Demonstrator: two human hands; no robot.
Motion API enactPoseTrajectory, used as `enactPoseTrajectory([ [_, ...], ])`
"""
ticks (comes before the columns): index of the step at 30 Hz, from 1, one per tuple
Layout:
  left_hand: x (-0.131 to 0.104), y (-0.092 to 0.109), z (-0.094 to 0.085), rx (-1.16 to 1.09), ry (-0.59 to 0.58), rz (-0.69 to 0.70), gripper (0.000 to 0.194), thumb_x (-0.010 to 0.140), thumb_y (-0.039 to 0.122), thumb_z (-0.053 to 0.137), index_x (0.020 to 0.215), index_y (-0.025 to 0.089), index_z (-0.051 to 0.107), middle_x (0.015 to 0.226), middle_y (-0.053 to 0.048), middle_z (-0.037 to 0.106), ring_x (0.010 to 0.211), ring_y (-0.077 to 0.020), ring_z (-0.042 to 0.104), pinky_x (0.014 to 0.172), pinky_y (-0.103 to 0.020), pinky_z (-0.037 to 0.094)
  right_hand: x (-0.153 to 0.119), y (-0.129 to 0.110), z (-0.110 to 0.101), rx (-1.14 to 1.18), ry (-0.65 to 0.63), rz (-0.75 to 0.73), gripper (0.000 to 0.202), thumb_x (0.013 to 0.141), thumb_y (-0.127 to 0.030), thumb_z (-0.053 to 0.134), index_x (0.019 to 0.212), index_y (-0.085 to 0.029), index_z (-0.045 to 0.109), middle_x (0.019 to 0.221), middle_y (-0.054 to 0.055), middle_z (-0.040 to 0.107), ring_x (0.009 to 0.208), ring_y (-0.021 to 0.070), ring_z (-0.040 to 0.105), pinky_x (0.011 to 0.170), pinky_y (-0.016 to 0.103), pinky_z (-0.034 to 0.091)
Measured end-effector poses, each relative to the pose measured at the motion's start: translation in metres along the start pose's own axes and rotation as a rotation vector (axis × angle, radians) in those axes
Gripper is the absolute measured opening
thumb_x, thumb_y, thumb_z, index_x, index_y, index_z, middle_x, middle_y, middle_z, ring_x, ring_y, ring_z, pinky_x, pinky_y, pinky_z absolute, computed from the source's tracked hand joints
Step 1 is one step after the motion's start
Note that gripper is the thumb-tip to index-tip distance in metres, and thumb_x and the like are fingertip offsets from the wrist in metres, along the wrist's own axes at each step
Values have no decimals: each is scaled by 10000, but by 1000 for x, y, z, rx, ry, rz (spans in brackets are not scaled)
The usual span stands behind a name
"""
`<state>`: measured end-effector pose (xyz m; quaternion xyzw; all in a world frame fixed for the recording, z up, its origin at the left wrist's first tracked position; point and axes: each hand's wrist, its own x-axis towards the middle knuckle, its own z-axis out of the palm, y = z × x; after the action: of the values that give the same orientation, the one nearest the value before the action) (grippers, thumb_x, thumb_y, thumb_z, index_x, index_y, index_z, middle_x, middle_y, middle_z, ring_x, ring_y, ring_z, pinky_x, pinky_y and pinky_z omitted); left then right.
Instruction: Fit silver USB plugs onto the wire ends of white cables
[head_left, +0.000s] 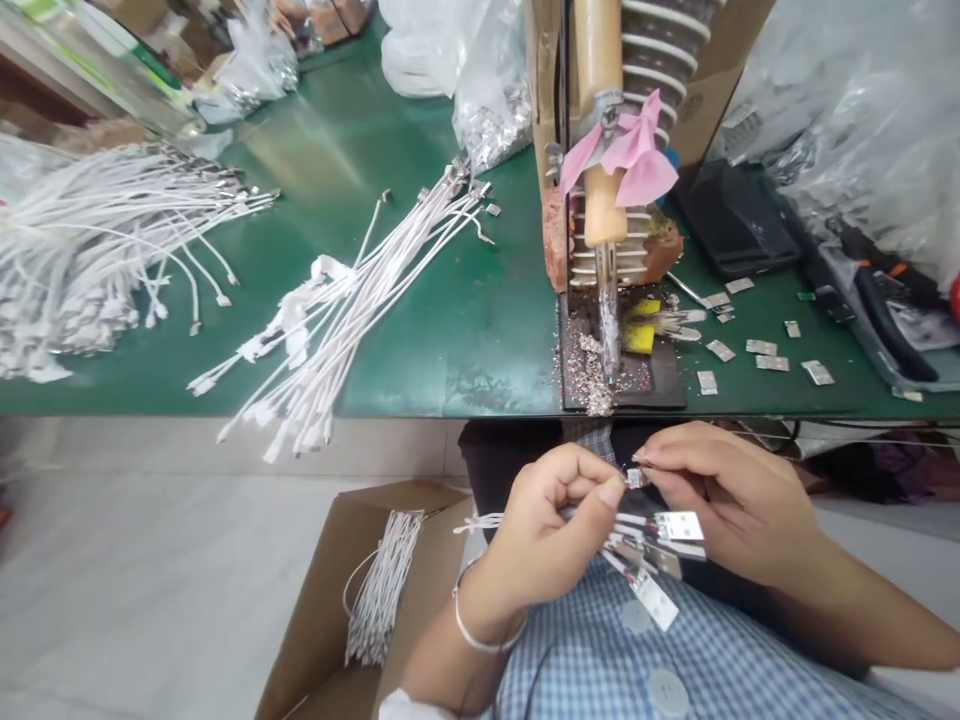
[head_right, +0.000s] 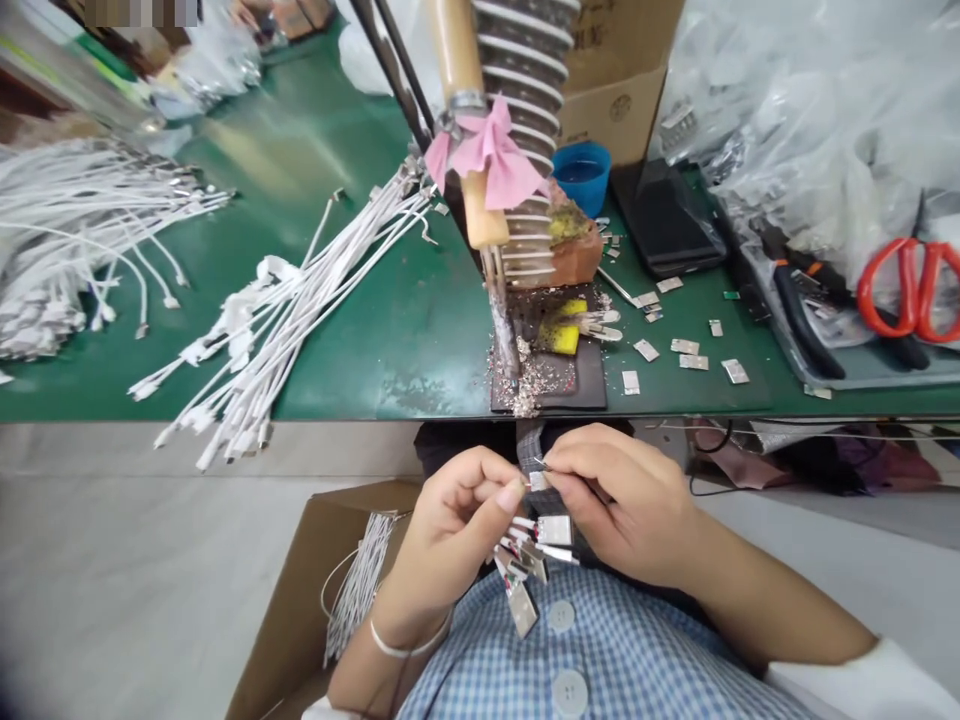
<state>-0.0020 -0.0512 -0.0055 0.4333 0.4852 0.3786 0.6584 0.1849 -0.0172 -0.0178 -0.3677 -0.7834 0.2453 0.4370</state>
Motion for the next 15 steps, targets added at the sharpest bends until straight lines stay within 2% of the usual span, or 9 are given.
enactPoseTrajectory([
  [4,4,-1,-1,9,-1,4,328,906,479,619,821,165,578,570,52,497,463,-61,421,459,-179,334,3,2,-4,-26,-23,-3,222,854,-97,592,1006,-246,655,849,38,743,725,162,715,649,262,597],
  [7,4,-3,-4,47,26,-24,330,902,474,624,796,164,583,572,41,502,481,-69,417,463,-179,325,2,3,-13,-31,19,12,268,830,-75,606,1025,-252,659,864,39,737,742,169,707,635,275,578],
  [8,3,-3,-6,54,42,-36,338,897,478,631,780,164,586,566,38,504,486,-71,419,465,-179,323,1,5,-18,-29,67,28,257,831,-72,604,1002,-256,661,854,34,730,735,169,699,627,281,567],
  [10,1,-4,-9,50,95,-58,361,874,493,659,744,164,589,550,37,501,485,-72,416,464,-178,314,3,13,-34,-63,253,74,162,853,-100,597,882,-247,660,777,20,705,672,158,668,598,285,536],
  [11,0,-4,-10,34,137,-73,375,855,508,678,732,164,591,543,38,497,479,-70,408,459,-176,305,4,19,-45,-123,374,104,127,873,-137,589,810,-231,646,727,19,687,627,151,645,577,285,516],
  [13,-1,-4,-13,-5,207,-121,406,804,541,724,720,163,601,527,45,483,462,-62,382,451,-174,288,10,37,-73,-365,606,204,221,912,-254,562,701,-201,600,630,21,638,534,130,587,529,274,464],
  [15,-1,-4,-15,-32,238,-175,440,755,571,758,712,158,611,510,49,473,452,-55,368,454,-172,286,16,59,-106,-745,653,504,292,948,-373,450,801,-165,593,715,61,651,570,129,596,550,272,456],
])
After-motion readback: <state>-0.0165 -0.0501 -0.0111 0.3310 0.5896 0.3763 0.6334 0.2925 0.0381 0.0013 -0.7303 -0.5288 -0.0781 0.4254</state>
